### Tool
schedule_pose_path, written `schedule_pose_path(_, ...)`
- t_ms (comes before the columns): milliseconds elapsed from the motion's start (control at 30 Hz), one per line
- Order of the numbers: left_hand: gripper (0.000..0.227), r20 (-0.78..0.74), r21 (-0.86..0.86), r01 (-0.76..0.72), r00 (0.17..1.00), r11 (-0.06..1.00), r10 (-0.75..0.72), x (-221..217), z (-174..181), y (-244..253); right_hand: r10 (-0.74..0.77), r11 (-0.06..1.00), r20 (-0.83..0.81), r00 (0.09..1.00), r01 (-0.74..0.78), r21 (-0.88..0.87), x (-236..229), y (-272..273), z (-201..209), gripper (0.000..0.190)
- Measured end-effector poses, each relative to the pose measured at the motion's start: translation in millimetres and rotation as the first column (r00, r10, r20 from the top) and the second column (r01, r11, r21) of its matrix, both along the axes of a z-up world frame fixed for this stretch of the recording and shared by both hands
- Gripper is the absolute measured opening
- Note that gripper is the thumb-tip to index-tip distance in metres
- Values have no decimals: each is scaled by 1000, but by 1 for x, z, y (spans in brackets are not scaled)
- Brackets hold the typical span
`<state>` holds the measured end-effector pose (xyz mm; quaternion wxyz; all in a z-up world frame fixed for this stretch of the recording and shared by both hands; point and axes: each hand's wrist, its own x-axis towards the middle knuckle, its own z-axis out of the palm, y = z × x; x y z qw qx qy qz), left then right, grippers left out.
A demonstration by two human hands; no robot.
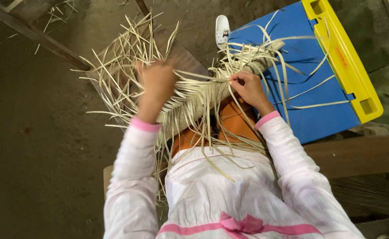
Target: The person weaves together thin strips of dried palm fronds around a thicker central bundle by hand, repeatedly folding and tucking the strips to create a long braided structure.
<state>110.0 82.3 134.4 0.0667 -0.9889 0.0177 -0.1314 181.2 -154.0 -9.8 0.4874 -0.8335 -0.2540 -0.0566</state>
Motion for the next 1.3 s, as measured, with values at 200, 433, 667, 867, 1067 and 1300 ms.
schedule_pose_path(200, 28, -336, -297, 38, 931, 954, -141, 42, -71, -53, -1, 995, -96, 995, -8, -96, 2, -1, 5, 12)
schedule_pose_path(433, 14, -438, -458, -45, 881, 888, -181, 63, -103, -60, -5, 997, -393, 920, -24, -70, 3, 4, 53, 18)
schedule_pose_path(667, 10, -358, -411, 28, 915, 911, -189, 74, -129, -56, -4, 986, -673, 740, -109, -126, 35, 31, 29, 31)
schedule_pose_path(867, 13, -283, -389, 88, 936, 917, -210, 68, -124, -52, 174, 977, -875, 451, 34, 211, 37, 35, 34, 25)
schedule_pose_path(1067, 11, -270, -423, 101, 934, 901, -232, 62, -113, -55, 286, 925, -881, 377, 131, 356, 36, 39, 41, 12)
schedule_pose_path(1300, 19, -370, -464, 21, 904, 886, -215, 46, -66, -60, 424, 832, -801, 423, 167, 528, 58, 18, 145, 51)
